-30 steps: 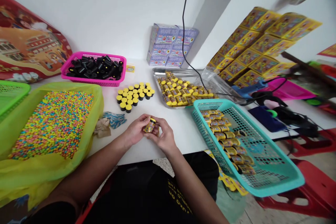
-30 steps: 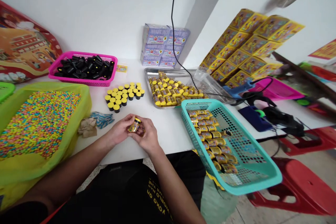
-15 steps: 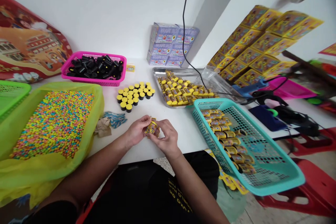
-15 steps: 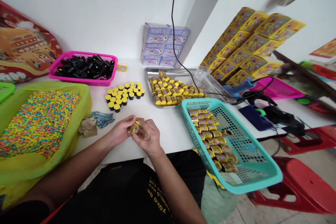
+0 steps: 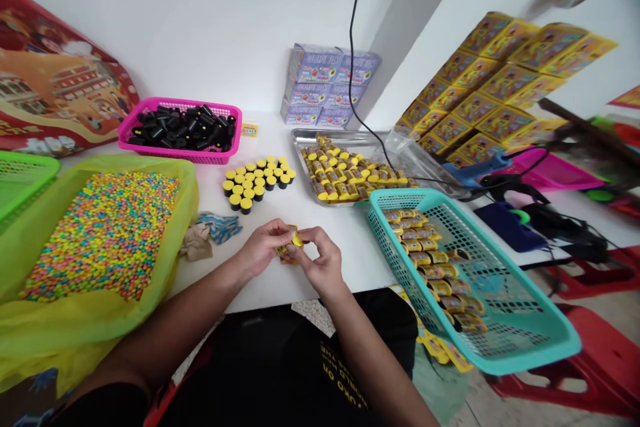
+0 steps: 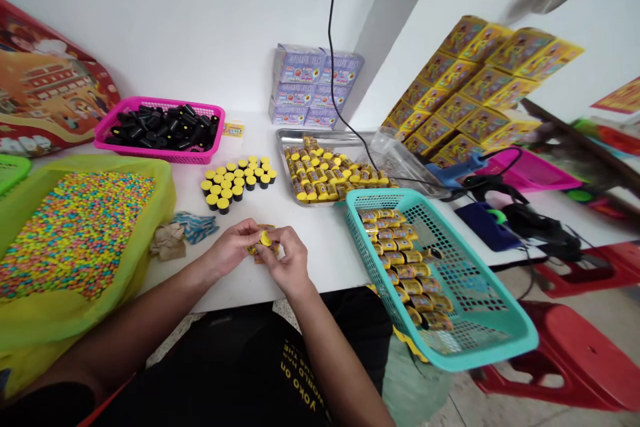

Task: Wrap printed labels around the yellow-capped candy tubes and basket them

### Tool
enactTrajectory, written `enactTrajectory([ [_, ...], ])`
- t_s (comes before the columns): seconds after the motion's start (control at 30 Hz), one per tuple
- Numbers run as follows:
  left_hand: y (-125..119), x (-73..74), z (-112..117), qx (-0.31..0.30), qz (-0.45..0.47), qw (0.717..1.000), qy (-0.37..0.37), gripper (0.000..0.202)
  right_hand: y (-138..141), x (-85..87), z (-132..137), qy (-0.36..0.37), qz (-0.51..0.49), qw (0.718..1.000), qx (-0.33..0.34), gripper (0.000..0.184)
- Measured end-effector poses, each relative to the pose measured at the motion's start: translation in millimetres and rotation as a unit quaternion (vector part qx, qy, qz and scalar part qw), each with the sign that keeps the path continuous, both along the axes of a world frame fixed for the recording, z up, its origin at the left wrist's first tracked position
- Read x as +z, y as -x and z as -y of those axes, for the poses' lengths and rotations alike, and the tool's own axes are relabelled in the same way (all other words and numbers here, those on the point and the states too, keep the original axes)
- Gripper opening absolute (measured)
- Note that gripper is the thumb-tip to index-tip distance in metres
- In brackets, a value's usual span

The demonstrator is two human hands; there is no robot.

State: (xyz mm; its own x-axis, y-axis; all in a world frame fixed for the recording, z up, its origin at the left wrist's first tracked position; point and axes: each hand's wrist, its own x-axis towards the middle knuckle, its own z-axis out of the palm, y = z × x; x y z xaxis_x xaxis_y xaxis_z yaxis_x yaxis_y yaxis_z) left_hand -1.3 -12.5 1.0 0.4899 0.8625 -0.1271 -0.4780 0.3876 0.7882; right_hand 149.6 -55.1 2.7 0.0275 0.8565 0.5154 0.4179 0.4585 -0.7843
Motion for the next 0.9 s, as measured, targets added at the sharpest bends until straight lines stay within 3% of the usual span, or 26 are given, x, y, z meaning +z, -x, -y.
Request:
enactTrajectory([
  [0.17, -3, -0.4, -3, 0.003, -0.019, 0.999, 0.037, 0.039, 2, -1.2, 1, -0.027, 0.041, 0.998, -0.049, 0.017],
  [0.27, -3, -2.8, -8, -0.026, -0.032, 0.996, 0.078, 0.05, 1, -5.9, -1, -0.105, 0.098, 0.987, -0.076, 0.029],
  [0.37, -3, -6.2, -11, -0.052, -0.015, 0.994, 0.099, 0.047, 2, -10.8, -4, -0.172, 0.145, 0.973, -0.05, 0.037],
  [0.47, -2, -7.1, -11, -0.007, 0.031, 0.993, 0.114, 0.033, 5, -13.4, -5, -0.148, 0.124, 0.981, -0.032, 0.039],
  [0.6, 1, -3.4, -12, 0.029, 0.061, 0.99, 0.128, 0.029, 8, -15.5, -7, -0.085, 0.075, 0.992, -0.05, 0.027],
  [0.77, 2, -1.0, -13, 0.01, 0.067, 0.983, 0.168, 0.02, 8, -23.8, -12, -0.114, 0.101, 0.987, -0.06, 0.027],
  [0.9, 1, -2.5, -13, 0.03, 0.058, 0.981, 0.183, 0.023, 8, -29.5, -15, -0.124, 0.13, 0.981, -0.07, 0.03],
])
